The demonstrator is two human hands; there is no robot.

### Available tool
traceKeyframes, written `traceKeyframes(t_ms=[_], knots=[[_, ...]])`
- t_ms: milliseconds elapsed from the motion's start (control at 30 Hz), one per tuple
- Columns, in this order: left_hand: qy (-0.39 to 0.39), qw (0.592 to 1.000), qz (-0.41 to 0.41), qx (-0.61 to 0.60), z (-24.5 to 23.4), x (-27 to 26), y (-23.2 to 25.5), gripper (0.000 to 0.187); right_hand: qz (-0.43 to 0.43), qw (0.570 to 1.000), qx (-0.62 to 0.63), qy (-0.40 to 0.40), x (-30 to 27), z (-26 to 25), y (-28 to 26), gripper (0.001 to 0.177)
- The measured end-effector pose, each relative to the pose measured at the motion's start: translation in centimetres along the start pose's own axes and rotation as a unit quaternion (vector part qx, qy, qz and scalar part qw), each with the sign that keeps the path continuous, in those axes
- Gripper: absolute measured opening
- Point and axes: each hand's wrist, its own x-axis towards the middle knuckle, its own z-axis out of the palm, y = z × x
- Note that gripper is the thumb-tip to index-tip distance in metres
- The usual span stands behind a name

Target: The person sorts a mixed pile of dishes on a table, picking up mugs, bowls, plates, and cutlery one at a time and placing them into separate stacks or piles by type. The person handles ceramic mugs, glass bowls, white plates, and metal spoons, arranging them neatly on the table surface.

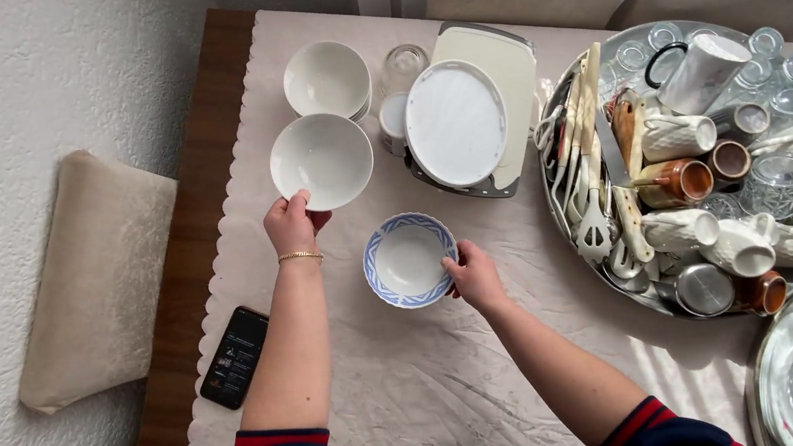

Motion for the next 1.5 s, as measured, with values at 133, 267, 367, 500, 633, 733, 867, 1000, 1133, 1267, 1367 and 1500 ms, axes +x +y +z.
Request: traceKeyframes(t_ms=[133,267,367,500,633,733,867,1000,1133,1267,1367,1500], knots=[[0.000,1.000,-0.005,0.010,4.0,4.4,1.3,0.013,0.012,1.000,0.009,0.014,3.3,3.1,-3.0,0.018],[0.011,0.999,-0.017,0.046,7.3,8.7,0.6,0.015,0.015,1.000,0.023,0.010,6.3,5.3,-4.9,0.022],[0.011,0.997,-0.017,0.073,9.5,10.0,0.9,0.015,0.007,0.999,0.040,0.009,7.8,6.8,-6.5,0.022],[0.001,0.993,-0.019,0.116,11.2,11.3,0.8,0.014,0.008,0.998,0.061,0.013,9.7,8.5,-7.5,0.026],[-0.008,0.988,-0.021,0.150,11.6,10.9,1.5,0.016,0.015,0.997,0.078,0.006,10.4,9.1,-8.3,0.024],[-0.033,0.980,-0.023,0.196,11.7,10.0,2.5,0.027,0.023,0.996,0.087,0.005,10.6,9.3,-8.6,0.026],[-0.036,0.967,-0.015,0.252,10.8,7.8,4.1,0.038,0.036,0.991,0.128,-0.004,10.3,9.4,-8.2,0.032],[-0.011,0.966,0.030,0.257,9.4,4.7,5.0,0.038,0.049,0.961,0.269,-0.047,9.3,9.0,-7.8,0.048],[-0.009,0.979,0.043,0.201,7.0,-0.4,4.5,0.035,0.043,0.936,0.343,-0.064,7.5,8.0,-6.3,0.064],[-0.018,0.991,0.014,0.134,4.2,-5.9,2.4,0.031,0.046,0.944,0.311,-0.096,4.8,5.8,-1.8,0.073],[-0.054,0.989,-0.015,0.134,1.7,-9.8,-1.5,0.032,0.073,0.952,0.275,-0.114,1.0,3.1,2.4,0.066],[-0.114,0.976,-0.056,0.175,-1.3,-14.9,-8.0,0.031,0.128,0.955,0.238,-0.123,-6.0,-1.6,7.6,0.052]])
